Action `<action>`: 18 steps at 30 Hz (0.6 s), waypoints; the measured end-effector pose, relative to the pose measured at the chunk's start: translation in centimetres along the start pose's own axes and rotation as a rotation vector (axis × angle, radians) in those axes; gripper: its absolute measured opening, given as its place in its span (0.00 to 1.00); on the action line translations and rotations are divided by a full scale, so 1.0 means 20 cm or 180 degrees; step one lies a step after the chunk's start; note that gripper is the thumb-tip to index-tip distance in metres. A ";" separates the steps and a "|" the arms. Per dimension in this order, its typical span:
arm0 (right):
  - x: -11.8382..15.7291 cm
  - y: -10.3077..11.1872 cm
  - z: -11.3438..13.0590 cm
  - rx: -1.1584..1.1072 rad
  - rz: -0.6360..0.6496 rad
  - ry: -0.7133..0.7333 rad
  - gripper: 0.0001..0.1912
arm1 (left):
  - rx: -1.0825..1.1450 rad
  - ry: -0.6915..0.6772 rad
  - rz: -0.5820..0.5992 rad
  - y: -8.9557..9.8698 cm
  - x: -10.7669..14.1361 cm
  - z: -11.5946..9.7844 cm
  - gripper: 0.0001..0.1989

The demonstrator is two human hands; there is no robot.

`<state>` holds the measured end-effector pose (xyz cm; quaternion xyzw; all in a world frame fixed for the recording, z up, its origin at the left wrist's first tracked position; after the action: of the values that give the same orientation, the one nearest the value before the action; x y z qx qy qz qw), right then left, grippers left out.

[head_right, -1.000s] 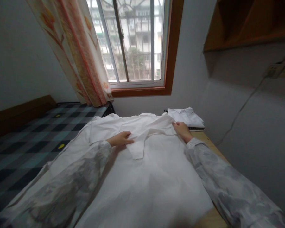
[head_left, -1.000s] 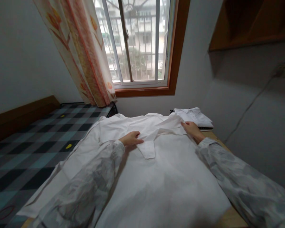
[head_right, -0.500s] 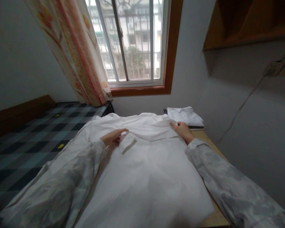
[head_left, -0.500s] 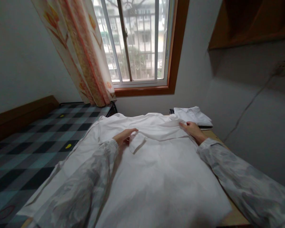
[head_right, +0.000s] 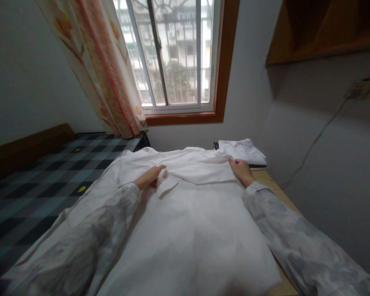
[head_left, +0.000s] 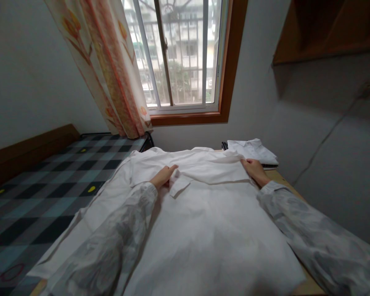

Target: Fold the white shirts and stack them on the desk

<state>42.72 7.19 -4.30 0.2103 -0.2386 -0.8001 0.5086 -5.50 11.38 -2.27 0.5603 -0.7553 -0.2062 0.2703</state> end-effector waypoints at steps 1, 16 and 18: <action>0.01 0.00 0.02 0.0028 -0.0075 0.0070 0.21 | -0.0060 0.0069 -0.0066 0.00 0.01 0.00 0.29; -0.10 -0.02 0.04 -0.0024 -0.0337 0.0062 0.19 | -0.1803 -0.1233 -0.1372 -0.17 0.33 -0.12 0.26; -0.11 -0.01 0.01 -0.0038 -0.0386 -0.0050 0.18 | -0.1711 -0.1686 -0.1212 -0.19 0.35 -0.14 0.35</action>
<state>43.27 9.31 -4.02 0.2151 -0.2246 -0.8325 0.4586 -2.53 3.59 -1.24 0.5271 -0.6010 -0.5790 0.1605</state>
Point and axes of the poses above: each hand's wrist, its own x-axis away from the middle knuckle, its own y-axis out of the back of the hand, z = x × y, the point moved 8 cm from there along -x, towards the middle knuckle, and after that the axes turned 6 degrees about z, right-handed, at the moved point
